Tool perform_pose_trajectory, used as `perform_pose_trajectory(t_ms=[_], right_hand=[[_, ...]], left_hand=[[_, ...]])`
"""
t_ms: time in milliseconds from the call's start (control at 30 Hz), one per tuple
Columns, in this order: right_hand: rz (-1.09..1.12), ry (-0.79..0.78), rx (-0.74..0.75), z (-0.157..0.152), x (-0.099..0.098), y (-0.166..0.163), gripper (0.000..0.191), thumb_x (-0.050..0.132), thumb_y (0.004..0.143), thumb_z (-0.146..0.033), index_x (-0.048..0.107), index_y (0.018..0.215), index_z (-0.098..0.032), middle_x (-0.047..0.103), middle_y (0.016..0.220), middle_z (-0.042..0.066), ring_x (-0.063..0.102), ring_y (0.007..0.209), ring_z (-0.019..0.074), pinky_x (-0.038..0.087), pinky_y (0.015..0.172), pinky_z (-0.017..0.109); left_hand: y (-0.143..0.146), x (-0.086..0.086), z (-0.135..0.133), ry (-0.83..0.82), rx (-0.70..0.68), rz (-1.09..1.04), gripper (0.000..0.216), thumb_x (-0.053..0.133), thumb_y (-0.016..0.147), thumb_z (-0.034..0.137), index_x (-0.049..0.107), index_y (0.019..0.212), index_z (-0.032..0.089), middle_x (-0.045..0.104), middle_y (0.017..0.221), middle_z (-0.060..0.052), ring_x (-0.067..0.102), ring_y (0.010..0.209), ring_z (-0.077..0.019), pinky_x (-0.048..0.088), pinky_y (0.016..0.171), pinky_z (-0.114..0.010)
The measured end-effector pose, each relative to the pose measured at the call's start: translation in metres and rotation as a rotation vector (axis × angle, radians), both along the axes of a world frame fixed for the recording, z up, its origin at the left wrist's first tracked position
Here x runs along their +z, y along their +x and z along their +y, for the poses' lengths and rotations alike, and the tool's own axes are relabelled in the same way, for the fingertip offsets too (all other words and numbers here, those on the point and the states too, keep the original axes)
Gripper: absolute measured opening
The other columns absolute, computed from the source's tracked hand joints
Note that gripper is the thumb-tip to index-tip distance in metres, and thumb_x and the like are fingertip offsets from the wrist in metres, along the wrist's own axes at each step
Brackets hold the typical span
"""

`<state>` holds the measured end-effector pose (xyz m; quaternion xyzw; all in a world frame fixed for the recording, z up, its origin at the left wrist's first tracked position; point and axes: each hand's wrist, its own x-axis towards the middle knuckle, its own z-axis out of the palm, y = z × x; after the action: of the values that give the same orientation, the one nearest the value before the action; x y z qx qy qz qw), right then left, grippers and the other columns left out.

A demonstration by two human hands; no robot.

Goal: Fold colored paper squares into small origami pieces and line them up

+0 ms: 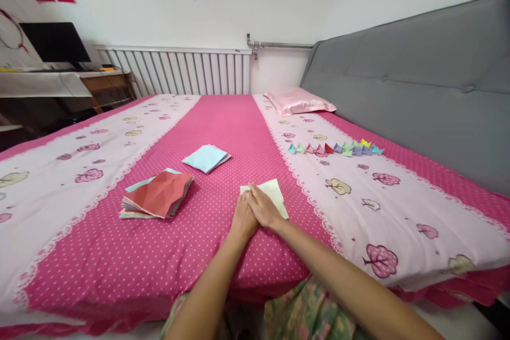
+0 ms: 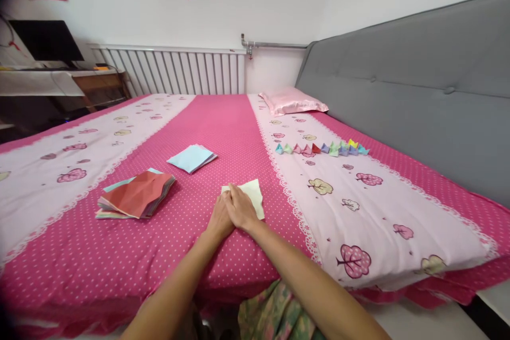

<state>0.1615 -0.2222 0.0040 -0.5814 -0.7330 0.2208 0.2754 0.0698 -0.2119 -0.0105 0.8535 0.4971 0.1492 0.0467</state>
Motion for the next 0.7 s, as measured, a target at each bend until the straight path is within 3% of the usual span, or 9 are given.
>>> perform_pose_trajectory(t_ms=[100,200,467,600,700], right_hand=[[-0.063,-0.032,-0.012,0.007,-0.023,0.012,0.066,0.009,0.09,-0.051,0.023,0.139,-0.01,0.024,0.146,0.01,0.018,0.135,0.0194,0.012,0.109,0.037],[-0.126,-0.056,-0.015,0.007,-0.033,0.023,0.069,0.01,0.089,-0.055,0.023,0.14,-0.011,0.023,0.146,0.009,0.015,0.136,0.0196,0.008,0.11,0.037],[-0.227,-0.067,-0.141,0.005,-0.042,0.044,0.072,0.021,0.086,-0.059,0.023,0.14,-0.011,0.018,0.148,0.011,0.008,0.136,0.0258,-0.003,0.108,0.042],[-0.202,-0.072,-0.264,0.004,-0.041,0.052,0.065,0.032,0.086,-0.051,0.028,0.138,-0.013,0.022,0.147,0.01,0.011,0.135,0.0276,-0.002,0.108,0.042],[-0.134,-0.077,-0.351,0.003,-0.035,0.059,0.06,0.031,0.088,-0.043,0.029,0.137,-0.009,0.028,0.144,0.013,0.018,0.134,0.0269,0.007,0.108,0.04]], left_hand=[[-0.003,-0.011,0.0,0.028,-0.03,0.083,0.051,0.03,0.088,0.024,0.029,0.136,0.01,0.034,0.141,-0.013,0.024,0.132,-0.0249,0.018,0.108,-0.042],[-0.006,-0.016,0.003,0.011,0.011,0.126,0.051,0.025,0.088,0.025,0.03,0.136,0.007,0.033,0.141,-0.014,0.024,0.132,-0.0243,0.017,0.108,-0.041],[-0.016,-0.02,0.003,0.013,0.188,0.141,0.056,0.02,0.089,0.042,0.033,0.136,0.012,0.033,0.141,-0.012,0.024,0.132,-0.0264,0.015,0.108,-0.043],[-0.024,-0.019,-0.002,0.044,0.295,0.137,0.054,0.024,0.089,0.038,0.034,0.135,0.013,0.034,0.141,-0.013,0.024,0.132,-0.0279,0.013,0.108,-0.045],[-0.032,-0.015,-0.007,0.041,0.367,0.05,0.051,0.028,0.088,0.032,0.037,0.134,0.011,0.035,0.14,-0.015,0.025,0.132,-0.0279,0.013,0.108,-0.044]])
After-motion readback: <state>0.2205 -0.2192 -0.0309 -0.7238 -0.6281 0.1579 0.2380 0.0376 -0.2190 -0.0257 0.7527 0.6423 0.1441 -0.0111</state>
